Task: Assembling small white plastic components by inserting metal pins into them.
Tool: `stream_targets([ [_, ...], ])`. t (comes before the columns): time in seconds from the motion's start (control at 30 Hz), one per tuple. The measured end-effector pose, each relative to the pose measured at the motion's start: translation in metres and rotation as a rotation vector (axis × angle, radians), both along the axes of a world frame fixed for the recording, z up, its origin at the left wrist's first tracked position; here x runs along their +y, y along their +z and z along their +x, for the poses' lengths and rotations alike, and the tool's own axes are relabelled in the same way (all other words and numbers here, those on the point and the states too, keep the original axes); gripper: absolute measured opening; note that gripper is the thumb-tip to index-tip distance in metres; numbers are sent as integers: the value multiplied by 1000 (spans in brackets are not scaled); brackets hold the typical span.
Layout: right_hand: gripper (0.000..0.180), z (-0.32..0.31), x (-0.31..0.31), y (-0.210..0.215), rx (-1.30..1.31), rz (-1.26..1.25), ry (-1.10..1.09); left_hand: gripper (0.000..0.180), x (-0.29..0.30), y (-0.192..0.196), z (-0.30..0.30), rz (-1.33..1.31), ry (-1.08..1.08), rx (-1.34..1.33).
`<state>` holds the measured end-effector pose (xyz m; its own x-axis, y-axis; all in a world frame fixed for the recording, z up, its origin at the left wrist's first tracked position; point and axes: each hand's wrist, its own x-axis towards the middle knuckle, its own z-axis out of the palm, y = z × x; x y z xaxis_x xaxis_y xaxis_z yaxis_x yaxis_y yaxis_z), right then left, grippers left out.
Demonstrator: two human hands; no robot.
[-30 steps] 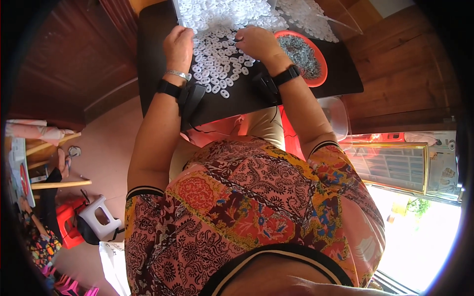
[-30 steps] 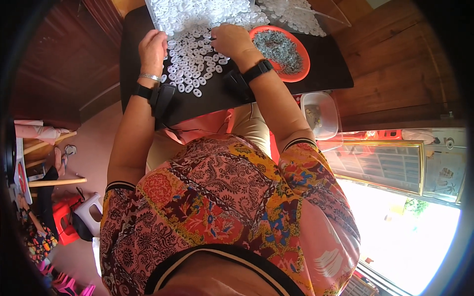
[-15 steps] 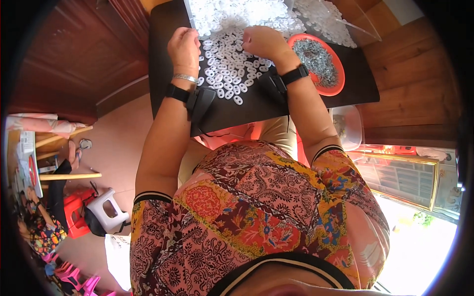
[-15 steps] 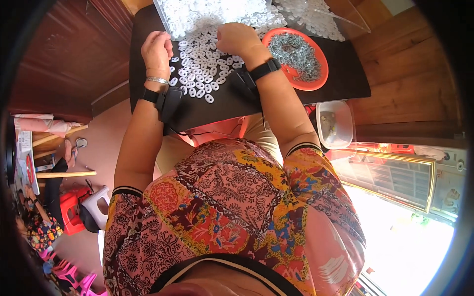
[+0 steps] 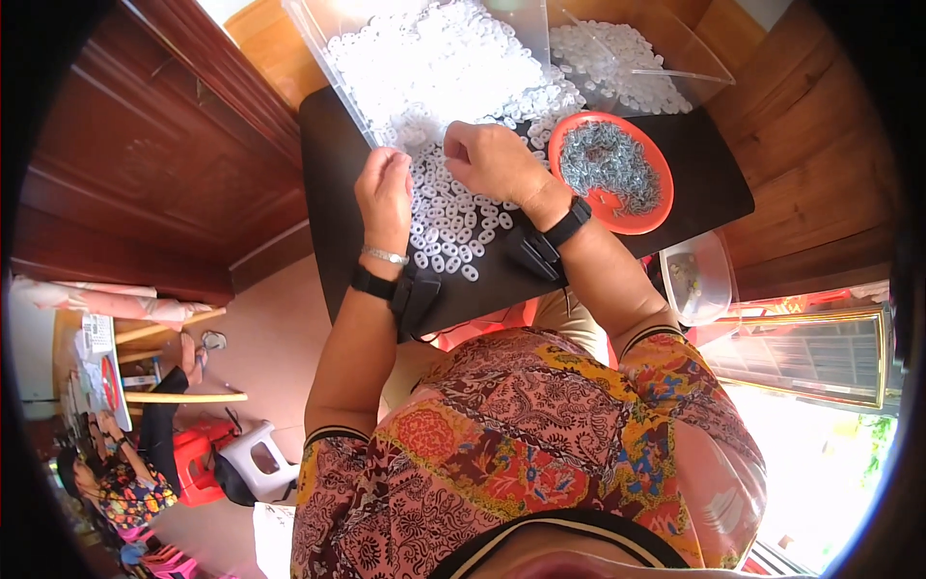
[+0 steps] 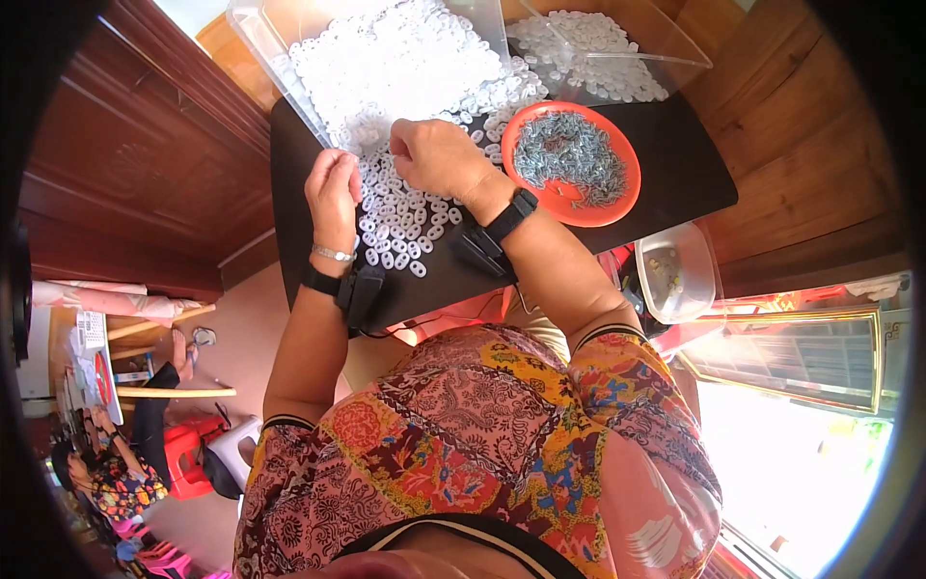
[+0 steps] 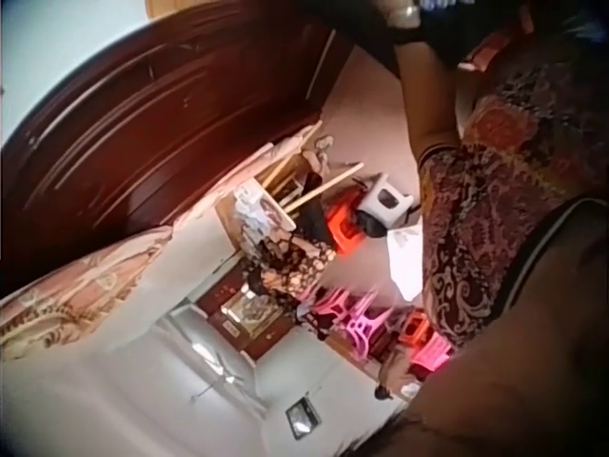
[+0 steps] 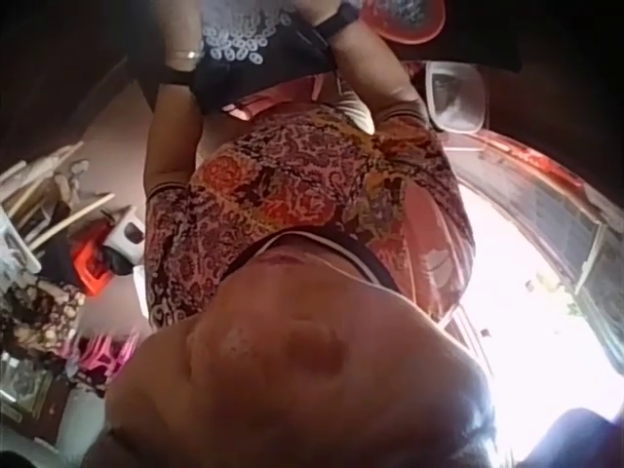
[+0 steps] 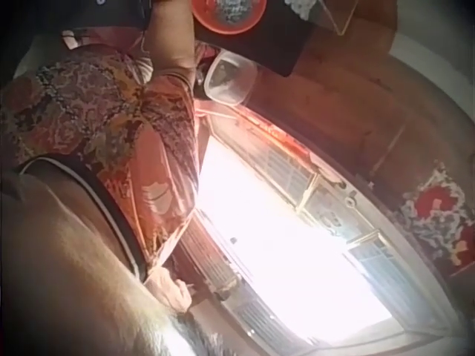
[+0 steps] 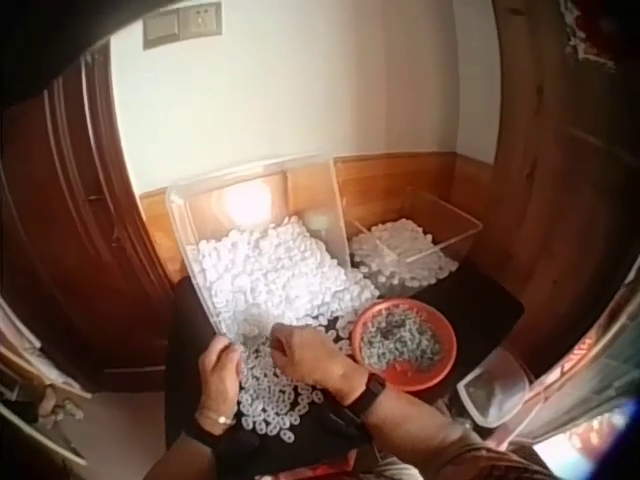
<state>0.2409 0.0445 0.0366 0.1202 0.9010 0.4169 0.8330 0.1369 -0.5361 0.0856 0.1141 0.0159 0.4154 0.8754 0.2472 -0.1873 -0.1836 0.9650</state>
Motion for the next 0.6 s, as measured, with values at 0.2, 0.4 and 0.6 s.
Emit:
stream_targets([
  [0.2,13,4,-3,13,585,-52,137,23,-5,36,13,-183,-165,165],
  [0.4,16,2,4,3,717,44,96,16,2,29,26,-116,-267,71],
  [0.6,17,-3,3,6,780,35,115,15,10,15,21,-135,-337,-54],
])
